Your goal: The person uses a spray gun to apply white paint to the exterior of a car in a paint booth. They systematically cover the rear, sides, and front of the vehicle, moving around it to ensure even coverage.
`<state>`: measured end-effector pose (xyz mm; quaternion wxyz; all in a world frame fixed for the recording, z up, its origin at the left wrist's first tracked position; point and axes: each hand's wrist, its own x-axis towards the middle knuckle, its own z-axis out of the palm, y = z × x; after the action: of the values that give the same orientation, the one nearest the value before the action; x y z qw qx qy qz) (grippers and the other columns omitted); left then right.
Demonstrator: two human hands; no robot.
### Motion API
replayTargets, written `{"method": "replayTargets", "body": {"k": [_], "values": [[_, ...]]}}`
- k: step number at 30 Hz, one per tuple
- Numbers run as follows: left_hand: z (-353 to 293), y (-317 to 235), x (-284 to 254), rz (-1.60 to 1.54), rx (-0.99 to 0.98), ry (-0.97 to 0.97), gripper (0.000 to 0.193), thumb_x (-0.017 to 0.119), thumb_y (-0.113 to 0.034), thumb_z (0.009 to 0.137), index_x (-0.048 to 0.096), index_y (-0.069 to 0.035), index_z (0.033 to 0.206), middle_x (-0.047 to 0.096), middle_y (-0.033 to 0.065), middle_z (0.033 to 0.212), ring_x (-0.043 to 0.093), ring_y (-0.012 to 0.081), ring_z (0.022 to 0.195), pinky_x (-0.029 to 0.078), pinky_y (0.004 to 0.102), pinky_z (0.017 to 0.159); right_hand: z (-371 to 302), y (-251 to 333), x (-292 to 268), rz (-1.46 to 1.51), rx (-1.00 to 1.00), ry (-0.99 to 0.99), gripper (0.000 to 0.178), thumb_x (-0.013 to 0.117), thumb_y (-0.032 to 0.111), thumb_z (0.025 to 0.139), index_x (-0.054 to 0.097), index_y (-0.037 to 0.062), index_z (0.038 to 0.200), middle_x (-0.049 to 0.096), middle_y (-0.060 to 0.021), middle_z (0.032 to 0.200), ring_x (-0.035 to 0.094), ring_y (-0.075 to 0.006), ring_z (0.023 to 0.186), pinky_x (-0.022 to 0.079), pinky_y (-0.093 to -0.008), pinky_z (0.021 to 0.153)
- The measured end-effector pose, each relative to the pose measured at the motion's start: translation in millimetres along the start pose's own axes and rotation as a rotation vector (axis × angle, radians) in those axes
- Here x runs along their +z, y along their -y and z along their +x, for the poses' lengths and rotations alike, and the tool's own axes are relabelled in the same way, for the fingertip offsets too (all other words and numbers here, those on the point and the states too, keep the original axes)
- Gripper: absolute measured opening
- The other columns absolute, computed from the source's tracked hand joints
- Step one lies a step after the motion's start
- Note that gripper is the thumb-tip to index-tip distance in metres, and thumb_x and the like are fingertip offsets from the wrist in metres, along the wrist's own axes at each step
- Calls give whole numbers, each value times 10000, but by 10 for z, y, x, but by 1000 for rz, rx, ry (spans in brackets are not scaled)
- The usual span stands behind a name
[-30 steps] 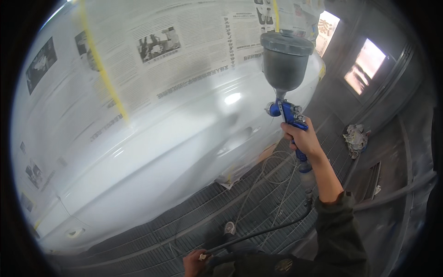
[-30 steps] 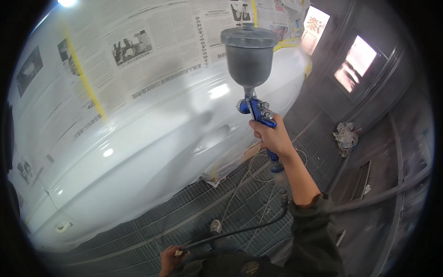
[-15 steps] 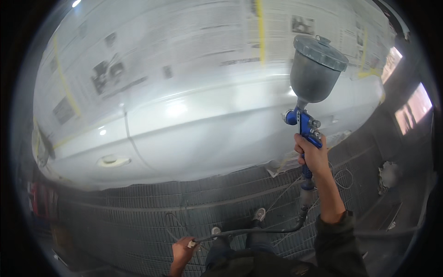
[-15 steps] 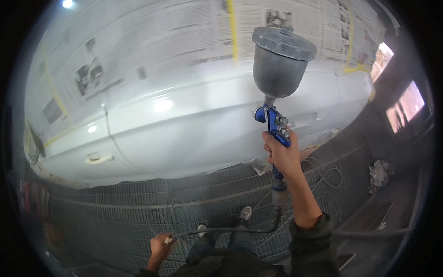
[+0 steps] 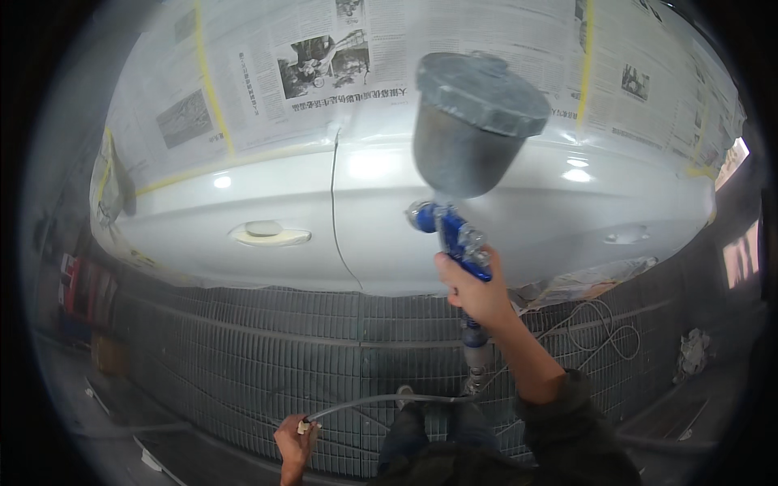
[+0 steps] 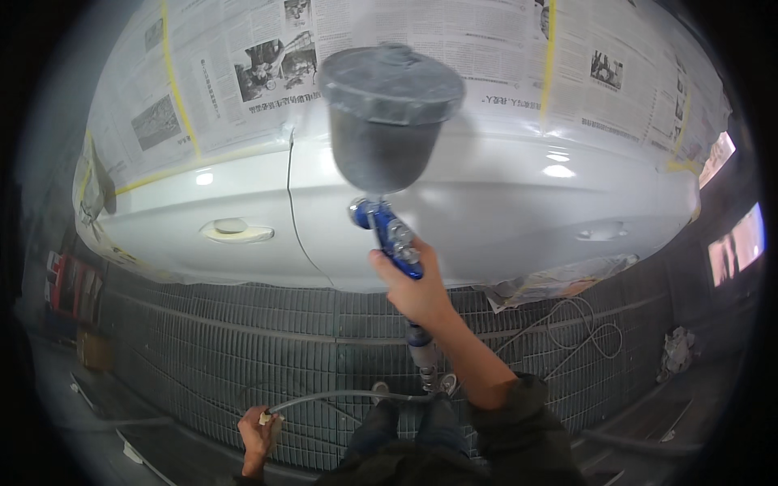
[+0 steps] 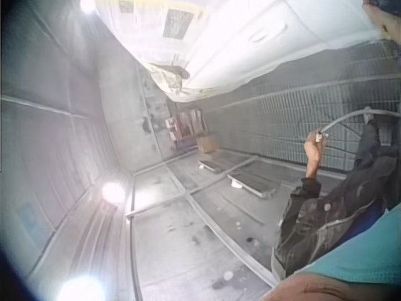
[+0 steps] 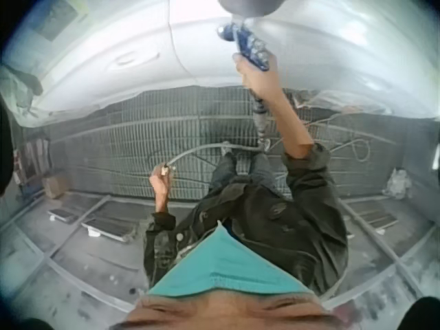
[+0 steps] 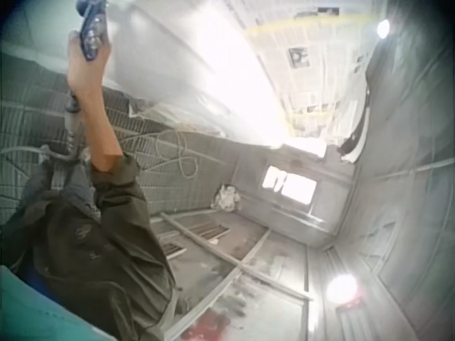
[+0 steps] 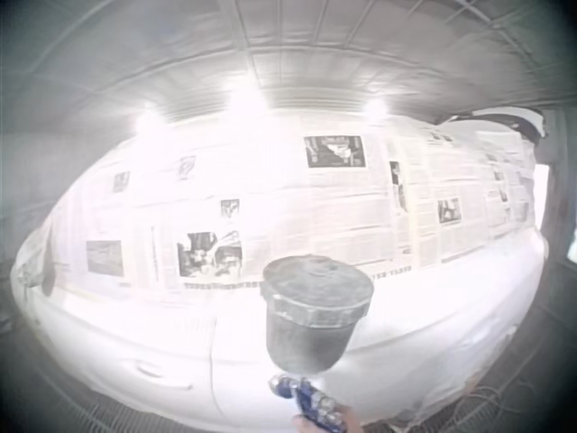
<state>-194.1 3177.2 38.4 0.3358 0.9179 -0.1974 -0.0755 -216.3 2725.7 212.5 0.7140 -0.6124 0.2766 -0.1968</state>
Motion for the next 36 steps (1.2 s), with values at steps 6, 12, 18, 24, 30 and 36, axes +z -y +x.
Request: {"method": "replayTargets", "body": {"k": [6,12,18,24,30,36], "values": [[-66,150,-73,55,-42,30,242,804,-136,767,712,8,938,688,170,833,686,339,754,537,406,673,143,-240,106,122,81,227,196,713,200,912,579,64,871,534,18,654,484,-45,515,389,-217,422],[-23,-90,203,102,32,159,259,820,-180,753,714,-12,919,683,154,818,675,333,727,529,421,648,17,-319,-575,-1,57,-10,180,698,208,918,591,76,858,537,52,647,490,-25,511,363,-203,416],[-94,-270,949,286,104,523,204,793,-98,747,696,0,898,648,155,773,641,341,708,491,457,617,-214,-220,-1559,-120,-33,-186,230,698,233,925,639,27,1008,566,49,687,514,-35,591,415,-242,529],[-300,-640,1368,414,111,925,309,704,-312,915,653,-39,1050,668,197,950,629,391,883,489,502,721,-451,-28,-2798,-7,35,-337,188,717,210,915,610,56,896,534,38,637,481,-51,513,371,-236,444],[-399,-612,1733,495,189,959,317,655,-315,952,657,-49,1123,680,199,1003,629,411,925,494,525,782,-680,208,-3977,-83,-41,-532,199,704,179,913,580,64,808,516,16,618,458,-66,494,365,-241,425],[-510,-644,2028,431,83,850,335,626,-293,965,658,-11,1143,678,222,996,611,446,959,469,547,834,-838,292,-5032,-88,-131,-685,185,685,128,908,579,36,788,523,-11,613,450,-84,485,361,-262,425]]}}
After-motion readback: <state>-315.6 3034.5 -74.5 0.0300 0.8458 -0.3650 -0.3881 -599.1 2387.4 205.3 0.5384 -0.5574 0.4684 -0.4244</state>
